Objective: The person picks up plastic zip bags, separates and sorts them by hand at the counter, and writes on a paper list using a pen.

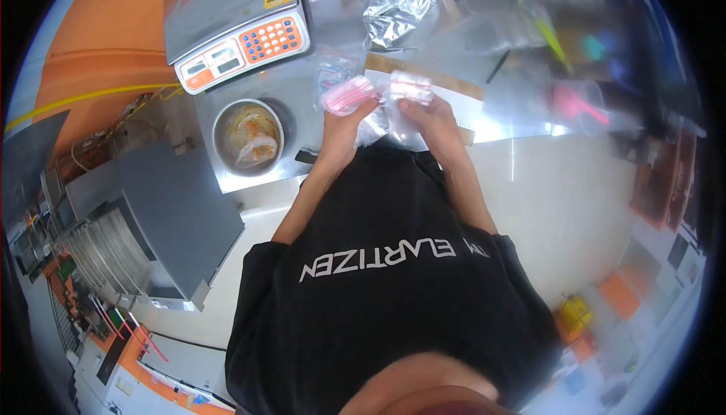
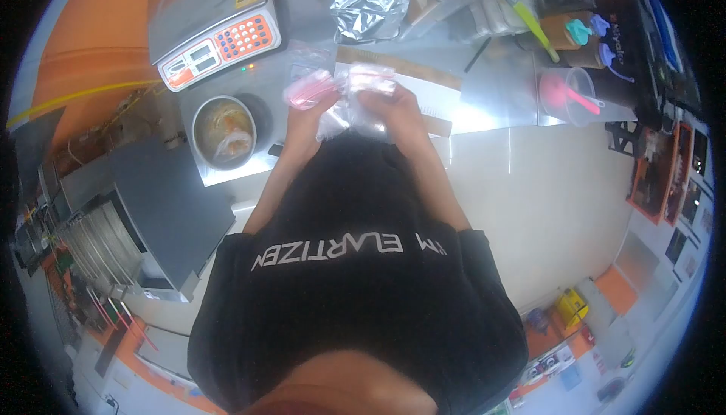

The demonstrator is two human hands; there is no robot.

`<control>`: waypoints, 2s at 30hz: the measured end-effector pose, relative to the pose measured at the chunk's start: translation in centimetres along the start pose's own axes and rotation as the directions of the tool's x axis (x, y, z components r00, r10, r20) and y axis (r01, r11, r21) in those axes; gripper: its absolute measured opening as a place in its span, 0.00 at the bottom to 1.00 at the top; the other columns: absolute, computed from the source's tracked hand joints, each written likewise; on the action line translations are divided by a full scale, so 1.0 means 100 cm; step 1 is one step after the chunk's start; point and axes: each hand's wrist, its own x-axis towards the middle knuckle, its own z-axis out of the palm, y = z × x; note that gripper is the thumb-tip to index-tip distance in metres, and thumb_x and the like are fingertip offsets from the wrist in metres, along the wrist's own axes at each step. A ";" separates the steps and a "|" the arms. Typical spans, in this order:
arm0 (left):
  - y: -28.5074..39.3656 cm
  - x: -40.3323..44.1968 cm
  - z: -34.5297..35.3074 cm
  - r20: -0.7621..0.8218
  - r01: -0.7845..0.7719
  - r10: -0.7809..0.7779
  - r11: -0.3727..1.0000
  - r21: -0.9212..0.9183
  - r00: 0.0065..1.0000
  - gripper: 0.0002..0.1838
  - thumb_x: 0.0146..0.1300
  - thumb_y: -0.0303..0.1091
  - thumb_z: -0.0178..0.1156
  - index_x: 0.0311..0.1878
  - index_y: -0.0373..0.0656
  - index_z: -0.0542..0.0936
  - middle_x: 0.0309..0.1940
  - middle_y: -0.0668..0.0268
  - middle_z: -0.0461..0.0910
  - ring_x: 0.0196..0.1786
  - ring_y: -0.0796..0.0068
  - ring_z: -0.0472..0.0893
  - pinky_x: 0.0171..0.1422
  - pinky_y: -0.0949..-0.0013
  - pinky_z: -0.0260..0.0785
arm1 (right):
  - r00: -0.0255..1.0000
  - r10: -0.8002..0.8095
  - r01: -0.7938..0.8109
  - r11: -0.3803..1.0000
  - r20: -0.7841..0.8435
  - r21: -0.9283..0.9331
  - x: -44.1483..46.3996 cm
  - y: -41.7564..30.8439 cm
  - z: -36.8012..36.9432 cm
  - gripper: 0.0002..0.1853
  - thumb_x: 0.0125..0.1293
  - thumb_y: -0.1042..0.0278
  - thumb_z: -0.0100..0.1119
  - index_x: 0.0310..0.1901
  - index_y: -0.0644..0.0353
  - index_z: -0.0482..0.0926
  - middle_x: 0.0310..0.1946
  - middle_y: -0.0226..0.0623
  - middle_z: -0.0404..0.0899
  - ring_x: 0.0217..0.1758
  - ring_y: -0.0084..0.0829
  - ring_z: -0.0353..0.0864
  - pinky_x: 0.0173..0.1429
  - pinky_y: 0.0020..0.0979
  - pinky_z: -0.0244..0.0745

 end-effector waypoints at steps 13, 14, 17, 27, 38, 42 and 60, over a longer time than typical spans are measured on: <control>0.000 0.001 -0.008 0.014 0.156 -0.155 0.973 -0.168 0.988 0.18 0.67 0.27 0.65 0.59 0.37 0.77 0.51 0.60 0.82 0.54 0.68 0.82 0.57 0.63 0.76 | 1.000 0.015 -0.015 1.000 -0.014 0.001 0.000 -0.002 0.000 0.14 0.66 0.68 0.68 0.51 0.62 0.86 0.44 0.32 0.86 0.45 0.23 0.82 0.50 0.29 0.77; -0.004 0.000 -0.006 -0.018 0.082 -0.083 0.995 -0.065 0.996 0.17 0.67 0.27 0.64 0.58 0.35 0.77 0.50 0.60 0.82 0.54 0.68 0.83 0.57 0.63 0.76 | 0.999 0.018 -0.016 0.997 0.035 -0.070 0.000 0.002 0.000 0.14 0.66 0.68 0.68 0.52 0.62 0.86 0.44 0.32 0.86 0.45 0.23 0.81 0.51 0.29 0.76; -0.016 0.004 -0.010 -0.017 -0.024 0.025 0.997 0.076 1.000 0.17 0.68 0.28 0.64 0.58 0.34 0.77 0.50 0.59 0.82 0.54 0.67 0.83 0.57 0.64 0.77 | 0.995 -0.007 0.025 0.982 0.095 -0.185 0.002 0.011 0.003 0.14 0.67 0.69 0.67 0.52 0.62 0.86 0.44 0.32 0.86 0.45 0.22 0.81 0.53 0.29 0.75; -0.004 0.002 -0.006 -0.009 0.038 -0.040 0.994 -0.106 0.999 0.16 0.68 0.25 0.64 0.58 0.35 0.77 0.51 0.60 0.82 0.53 0.69 0.83 0.58 0.64 0.76 | 0.998 0.026 -0.025 0.999 0.058 -0.024 -0.003 -0.017 0.001 0.21 0.65 0.69 0.69 0.58 0.65 0.82 0.45 0.34 0.86 0.48 0.23 0.81 0.56 0.28 0.75; 0.002 0.006 -0.012 0.050 0.218 -0.214 0.920 -0.326 0.976 0.19 0.66 0.25 0.64 0.60 0.37 0.76 0.53 0.60 0.81 0.56 0.68 0.81 0.58 0.64 0.75 | 0.984 -0.126 0.125 0.992 -0.129 -0.015 0.006 -0.011 0.015 0.18 0.67 0.69 0.67 0.57 0.66 0.82 0.46 0.33 0.85 0.48 0.21 0.81 0.52 0.27 0.76; -0.005 0.004 -0.009 -0.039 0.039 -0.040 0.999 -0.035 0.998 0.20 0.65 0.24 0.64 0.60 0.37 0.76 0.53 0.60 0.81 0.57 0.68 0.80 0.61 0.64 0.73 | 0.997 0.024 -0.011 0.985 0.077 -0.170 -0.004 -0.021 0.006 0.18 0.66 0.69 0.69 0.56 0.66 0.83 0.46 0.34 0.86 0.50 0.23 0.81 0.55 0.28 0.75; -0.008 0.002 -0.003 -0.015 -0.063 0.064 0.997 0.038 0.998 0.19 0.68 0.29 0.65 0.60 0.35 0.77 0.51 0.60 0.83 0.54 0.68 0.83 0.60 0.63 0.75 | 0.988 -0.037 0.071 0.969 0.150 -0.236 0.001 -0.002 0.009 0.21 0.65 0.67 0.72 0.58 0.65 0.81 0.50 0.34 0.85 0.52 0.26 0.82 0.60 0.30 0.74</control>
